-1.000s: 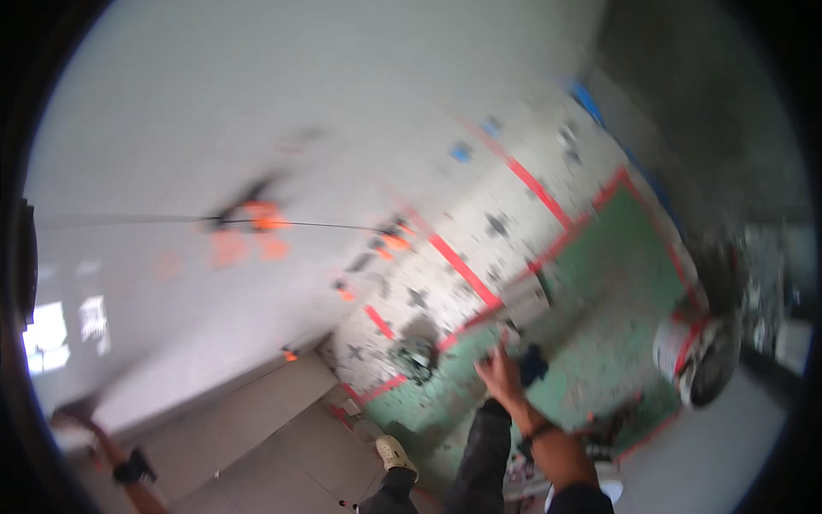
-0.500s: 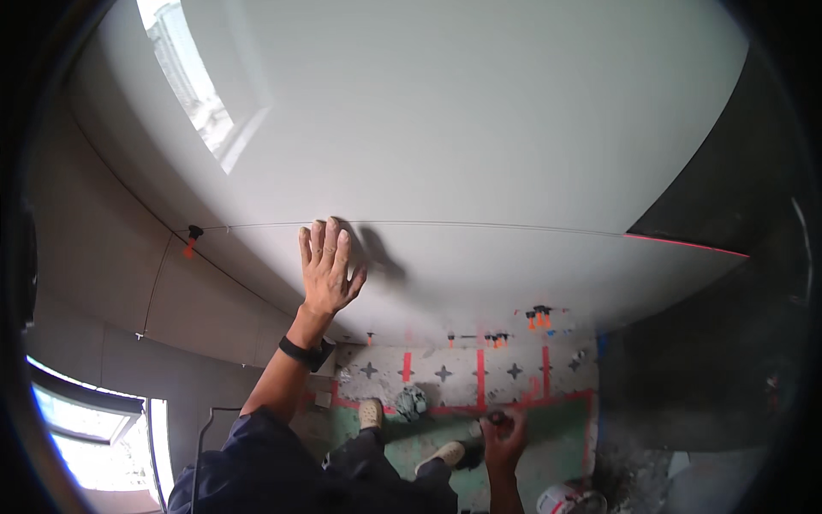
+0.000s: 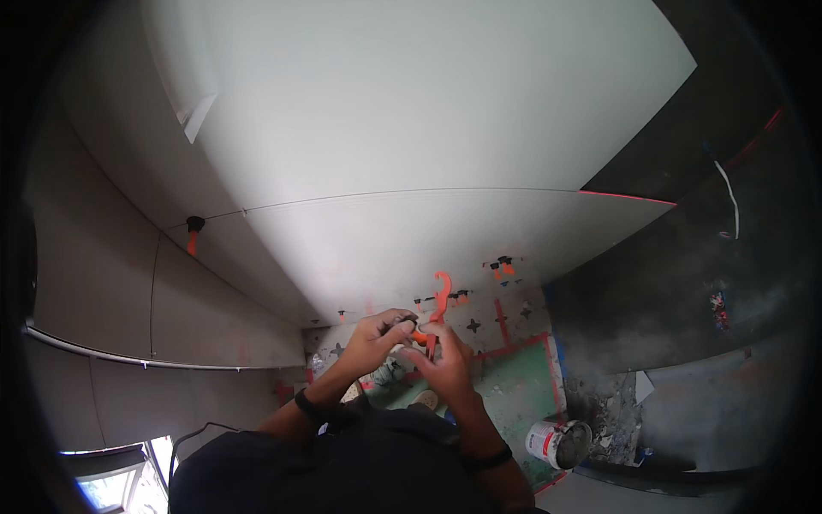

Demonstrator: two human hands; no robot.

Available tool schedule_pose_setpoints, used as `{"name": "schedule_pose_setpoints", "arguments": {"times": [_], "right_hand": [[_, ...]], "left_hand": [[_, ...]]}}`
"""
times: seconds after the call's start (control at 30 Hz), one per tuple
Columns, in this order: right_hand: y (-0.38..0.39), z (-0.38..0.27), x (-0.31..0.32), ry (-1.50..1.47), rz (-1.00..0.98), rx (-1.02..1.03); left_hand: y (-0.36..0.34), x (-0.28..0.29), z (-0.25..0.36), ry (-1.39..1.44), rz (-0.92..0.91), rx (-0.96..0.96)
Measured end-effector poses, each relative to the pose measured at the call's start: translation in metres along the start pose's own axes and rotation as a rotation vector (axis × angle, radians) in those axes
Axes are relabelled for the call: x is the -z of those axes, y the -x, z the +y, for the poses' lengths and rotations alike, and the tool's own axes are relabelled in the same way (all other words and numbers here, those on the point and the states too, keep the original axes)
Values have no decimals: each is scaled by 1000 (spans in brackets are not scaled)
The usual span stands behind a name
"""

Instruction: Installing ceramic tiles on a wall and using leveling spacers.

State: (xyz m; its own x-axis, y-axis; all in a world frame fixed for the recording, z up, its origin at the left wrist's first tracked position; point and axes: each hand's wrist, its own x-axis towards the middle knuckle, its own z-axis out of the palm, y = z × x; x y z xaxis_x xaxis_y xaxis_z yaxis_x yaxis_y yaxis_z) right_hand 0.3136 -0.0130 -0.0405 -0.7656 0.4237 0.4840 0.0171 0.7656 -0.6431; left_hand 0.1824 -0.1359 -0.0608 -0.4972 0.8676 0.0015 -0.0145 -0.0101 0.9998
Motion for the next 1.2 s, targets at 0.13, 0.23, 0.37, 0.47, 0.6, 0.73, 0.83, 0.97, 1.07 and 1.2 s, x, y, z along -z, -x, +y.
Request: {"name": "schedule_pose_setpoints", "arguments": {"times": [0.13, 0.23, 0.37, 0.47, 0.6, 0.73, 0.83, 0.97, 1.07, 1.2], "right_hand": [[6, 1, 14, -194, 71, -195], [-1, -7, 8, -104, -71, -98], [-6, -11, -4, -210, -24, -335], [3, -30, -3, -626, 194, -604], [9, -27, -9, -1122, 294, -803], [3, -23, -15, -1006, 85, -539], [-18, -46, -29, -721, 101, -444], [-29, -48, -38, -499, 172, -360], [-43, -50, -39, -429, 209, -342], [-85, -29, -39, -107, 297, -154]], "left_hand": [[-3, 21, -2, 262, 97, -11], [-7, 27, 13, 290, -13, -71], [-16, 29, 19, 341, 4, -107], [-13, 50, 14, 317, 6, -69], [-4, 60, 16, 370, -46, -51], [-10, 51, 15, 376, -130, -44], [-15, 46, 14, 429, -132, -69], [-23, 56, 18, 434, -160, -114], [-30, 65, 20, 423, -188, -145], [-43, 95, 20, 413, 233, -218]]}}
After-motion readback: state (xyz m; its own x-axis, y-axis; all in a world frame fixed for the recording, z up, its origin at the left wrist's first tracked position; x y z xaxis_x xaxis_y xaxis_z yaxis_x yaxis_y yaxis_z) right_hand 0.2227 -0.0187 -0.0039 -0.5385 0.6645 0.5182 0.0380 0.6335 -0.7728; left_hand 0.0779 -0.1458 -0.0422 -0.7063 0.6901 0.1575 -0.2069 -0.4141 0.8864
